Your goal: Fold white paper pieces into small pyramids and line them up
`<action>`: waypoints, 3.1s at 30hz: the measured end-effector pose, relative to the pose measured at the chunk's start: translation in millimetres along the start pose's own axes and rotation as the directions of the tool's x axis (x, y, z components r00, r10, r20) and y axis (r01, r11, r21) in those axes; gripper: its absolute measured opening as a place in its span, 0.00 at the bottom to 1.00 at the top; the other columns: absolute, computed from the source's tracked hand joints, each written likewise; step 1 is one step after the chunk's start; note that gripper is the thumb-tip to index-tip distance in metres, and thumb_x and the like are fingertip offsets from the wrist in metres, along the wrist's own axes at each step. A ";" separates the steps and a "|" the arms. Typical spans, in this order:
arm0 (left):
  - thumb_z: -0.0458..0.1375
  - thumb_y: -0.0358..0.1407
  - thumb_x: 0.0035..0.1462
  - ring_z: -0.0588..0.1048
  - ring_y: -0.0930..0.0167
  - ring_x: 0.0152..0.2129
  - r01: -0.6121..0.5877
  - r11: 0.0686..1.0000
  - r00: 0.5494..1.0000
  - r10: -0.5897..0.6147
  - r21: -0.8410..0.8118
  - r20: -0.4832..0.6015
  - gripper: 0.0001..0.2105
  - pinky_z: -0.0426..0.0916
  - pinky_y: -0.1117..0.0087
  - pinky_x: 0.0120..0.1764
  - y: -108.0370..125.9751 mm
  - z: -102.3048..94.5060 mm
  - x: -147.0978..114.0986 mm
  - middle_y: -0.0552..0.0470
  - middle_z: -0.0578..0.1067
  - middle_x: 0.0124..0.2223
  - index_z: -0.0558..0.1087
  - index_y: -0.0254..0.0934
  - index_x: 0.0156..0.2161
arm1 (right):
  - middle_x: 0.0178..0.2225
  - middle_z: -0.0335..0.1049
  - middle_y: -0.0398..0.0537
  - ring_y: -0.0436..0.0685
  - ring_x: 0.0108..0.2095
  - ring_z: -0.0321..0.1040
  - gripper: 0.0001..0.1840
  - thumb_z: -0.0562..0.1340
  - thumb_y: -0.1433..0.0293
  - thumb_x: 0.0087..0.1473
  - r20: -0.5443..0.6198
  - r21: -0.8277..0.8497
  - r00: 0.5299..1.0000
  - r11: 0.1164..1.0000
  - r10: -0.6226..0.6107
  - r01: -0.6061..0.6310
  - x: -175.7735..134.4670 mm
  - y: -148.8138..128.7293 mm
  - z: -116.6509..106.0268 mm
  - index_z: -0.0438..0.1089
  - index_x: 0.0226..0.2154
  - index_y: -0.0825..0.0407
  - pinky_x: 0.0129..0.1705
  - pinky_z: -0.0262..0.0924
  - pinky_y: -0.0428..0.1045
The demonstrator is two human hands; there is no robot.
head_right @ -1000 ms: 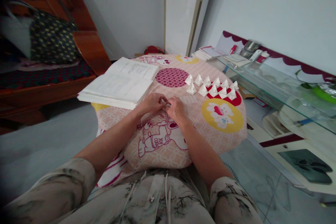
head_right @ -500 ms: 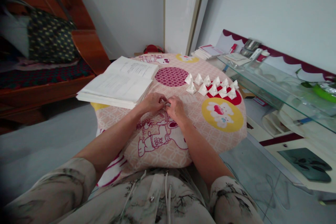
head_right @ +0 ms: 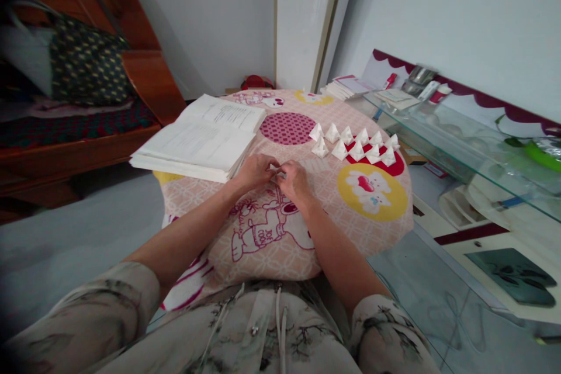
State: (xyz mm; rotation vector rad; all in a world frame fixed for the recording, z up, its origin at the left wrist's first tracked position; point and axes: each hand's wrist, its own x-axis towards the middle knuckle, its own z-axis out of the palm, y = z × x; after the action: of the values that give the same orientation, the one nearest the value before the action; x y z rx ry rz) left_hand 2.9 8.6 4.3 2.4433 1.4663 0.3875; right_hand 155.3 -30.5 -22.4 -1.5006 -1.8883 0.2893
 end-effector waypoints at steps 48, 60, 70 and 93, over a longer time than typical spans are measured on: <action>0.54 0.33 0.61 0.78 0.61 0.45 -0.043 0.990 0.999 0.046 0.133 -0.017 0.14 0.70 0.66 0.44 14.5 8.0 -7.6 0.42 0.80 0.46 0.81 0.36 0.45 | 0.33 0.79 0.48 0.56 0.33 0.72 0.18 0.59 0.78 0.41 -0.048 0.076 0.991 0.990 0.127 -0.123 -5.1 -0.7 -18.6 0.80 0.34 0.53 0.41 0.65 0.50; 0.53 0.32 0.63 0.77 0.62 0.44 -0.030 0.994 0.999 0.033 0.109 -0.023 0.14 0.70 0.66 0.44 15.6 6.0 -14.0 0.42 0.79 0.45 0.81 0.36 0.45 | 0.26 0.76 0.45 0.55 0.28 0.70 0.14 0.61 0.76 0.44 -0.022 0.103 0.987 0.982 0.161 -0.158 -6.6 5.9 -25.0 0.80 0.33 0.53 0.36 0.63 0.49; 0.53 0.33 0.63 0.77 0.61 0.44 -0.039 0.993 0.999 0.042 0.114 -0.019 0.13 0.69 0.65 0.44 16.4 6.1 -15.0 0.41 0.78 0.45 0.81 0.35 0.44 | 0.26 0.78 0.46 0.55 0.29 0.72 0.09 0.61 0.76 0.50 -0.056 0.050 0.980 0.981 0.189 -0.187 -5.4 0.3 -23.8 0.79 0.27 0.52 0.36 0.62 0.49; 0.54 0.31 0.61 0.78 0.62 0.40 -0.084 0.988 0.994 0.092 0.132 -0.058 0.12 0.67 0.66 0.38 11.4 10.3 -15.4 0.42 0.80 0.42 0.81 0.34 0.40 | 0.43 0.80 0.67 0.66 0.47 0.77 0.16 0.60 0.73 0.58 0.091 -0.565 0.912 0.775 0.399 -0.283 7.0 -22.6 -39.8 0.80 0.45 0.61 0.46 0.64 0.51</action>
State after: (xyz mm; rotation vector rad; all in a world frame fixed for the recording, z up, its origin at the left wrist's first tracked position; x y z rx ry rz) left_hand 8.9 -11.1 -2.6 2.6282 1.4549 0.4033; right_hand 162.8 -40.5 22.2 -2.2936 -1.9410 0.0693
